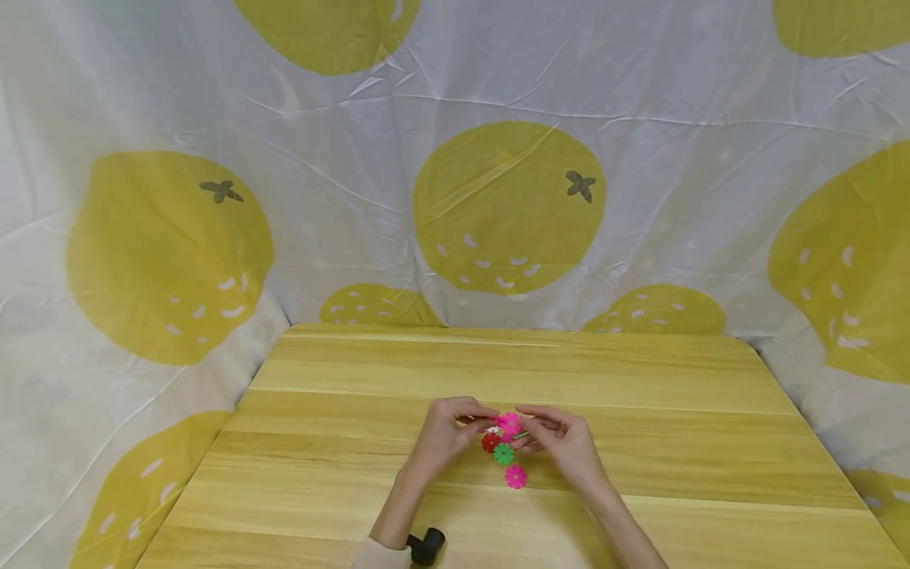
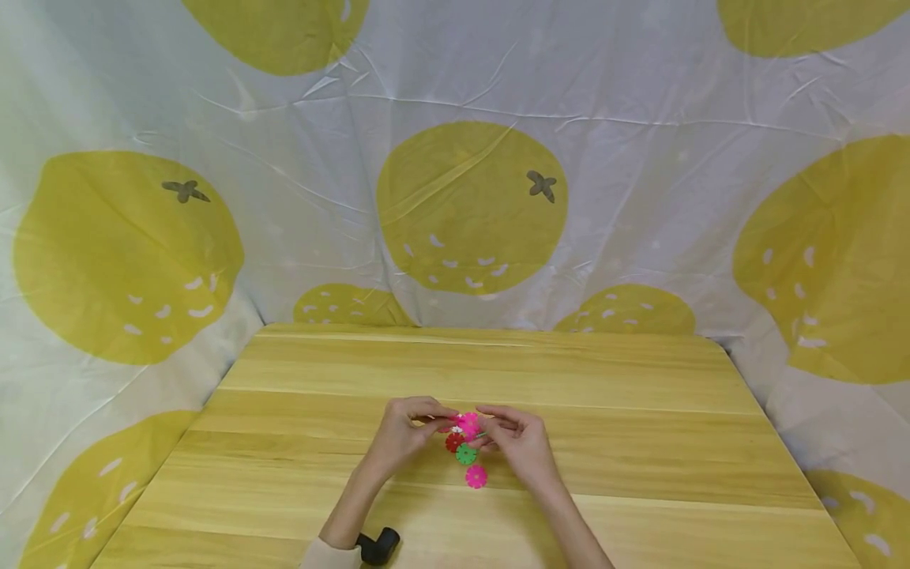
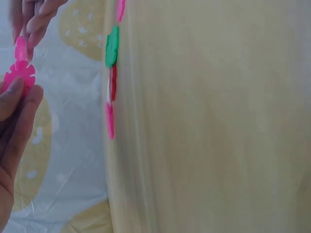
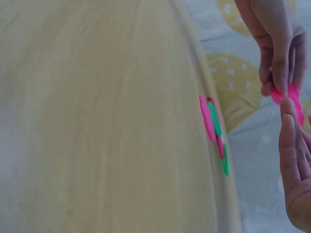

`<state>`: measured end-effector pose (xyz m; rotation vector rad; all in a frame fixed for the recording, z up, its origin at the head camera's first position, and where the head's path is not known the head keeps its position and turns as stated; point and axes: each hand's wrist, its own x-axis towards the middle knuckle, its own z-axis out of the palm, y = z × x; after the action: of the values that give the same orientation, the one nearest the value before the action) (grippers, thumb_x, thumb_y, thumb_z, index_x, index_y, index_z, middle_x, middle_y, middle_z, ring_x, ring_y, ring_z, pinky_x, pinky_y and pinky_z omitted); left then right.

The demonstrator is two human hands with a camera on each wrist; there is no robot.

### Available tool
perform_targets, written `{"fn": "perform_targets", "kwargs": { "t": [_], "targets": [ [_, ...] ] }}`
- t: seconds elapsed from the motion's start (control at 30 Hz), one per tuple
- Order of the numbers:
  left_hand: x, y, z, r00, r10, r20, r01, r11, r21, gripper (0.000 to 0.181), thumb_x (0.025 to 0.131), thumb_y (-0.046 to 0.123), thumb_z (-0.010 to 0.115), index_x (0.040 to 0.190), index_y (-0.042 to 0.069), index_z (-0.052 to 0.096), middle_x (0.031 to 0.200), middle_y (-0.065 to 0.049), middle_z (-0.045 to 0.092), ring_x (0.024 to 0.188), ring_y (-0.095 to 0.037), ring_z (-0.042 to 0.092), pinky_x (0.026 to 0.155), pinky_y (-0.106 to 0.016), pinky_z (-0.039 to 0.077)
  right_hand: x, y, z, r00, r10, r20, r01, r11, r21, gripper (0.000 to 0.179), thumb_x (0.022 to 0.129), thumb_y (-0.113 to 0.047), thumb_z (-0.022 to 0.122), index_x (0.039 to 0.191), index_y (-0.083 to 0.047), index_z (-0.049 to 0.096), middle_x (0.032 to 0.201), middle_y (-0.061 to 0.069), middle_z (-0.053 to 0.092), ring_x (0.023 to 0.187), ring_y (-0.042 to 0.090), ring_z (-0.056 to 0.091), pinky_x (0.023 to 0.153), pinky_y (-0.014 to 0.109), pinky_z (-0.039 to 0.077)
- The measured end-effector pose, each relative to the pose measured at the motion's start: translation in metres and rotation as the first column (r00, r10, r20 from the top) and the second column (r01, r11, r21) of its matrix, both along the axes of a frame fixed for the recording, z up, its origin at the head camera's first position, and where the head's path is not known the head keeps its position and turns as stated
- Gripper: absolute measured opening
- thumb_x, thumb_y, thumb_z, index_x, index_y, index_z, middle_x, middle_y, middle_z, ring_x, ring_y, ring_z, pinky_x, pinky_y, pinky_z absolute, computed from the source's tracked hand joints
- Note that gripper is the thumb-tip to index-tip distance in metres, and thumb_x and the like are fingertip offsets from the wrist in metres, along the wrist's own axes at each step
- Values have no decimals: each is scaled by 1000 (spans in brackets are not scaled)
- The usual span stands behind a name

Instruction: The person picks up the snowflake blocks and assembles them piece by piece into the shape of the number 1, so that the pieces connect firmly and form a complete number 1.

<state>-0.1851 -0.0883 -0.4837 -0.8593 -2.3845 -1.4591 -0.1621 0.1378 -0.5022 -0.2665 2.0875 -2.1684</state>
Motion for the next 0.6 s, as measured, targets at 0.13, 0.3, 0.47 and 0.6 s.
{"fn": "perform_targets", "kwargs": {
  "t": [0.13,0.3,0.47,0.6],
  "targets": [
    [-1,-6,1,987,26,156,-30,999,20,13,87,-2,79,94,7,84,89,-7,80,78,-22,76,69,-29,62,-3,9,-2,999,37,20,-38,999,35,44,102,-17,66,134,12,60,108,25,77,81,21,78,77,36,64],
    [-1,-10,4,955,17,296,-27,999,29,13,88,-4,77,94,5,84,91,-11,80,79,-26,76,68,-43,62,-7,21,-5,991,124,53,-126,991,41,44,102,-15,66,134,14,59,114,22,76,87,25,78,79,33,64],
    [-1,-14,4,944,38,327,-41,999,3,12,89,-1,78,95,7,84,93,-7,81,78,-11,74,69,-45,62,-9,27,-7,982,168,90,-173,983,56,43,98,-9,69,133,15,59,122,27,72,88,24,78,81,35,64],
    [-2,-17,3,934,53,353,-56,998,-2,12,90,1,78,96,9,84,94,-5,81,79,-14,75,68,-45,62,-9,29,-9,971,203,129,-216,971,98,44,94,-9,75,130,13,62,117,27,73,85,18,77,77,33,64]
  ]
}}
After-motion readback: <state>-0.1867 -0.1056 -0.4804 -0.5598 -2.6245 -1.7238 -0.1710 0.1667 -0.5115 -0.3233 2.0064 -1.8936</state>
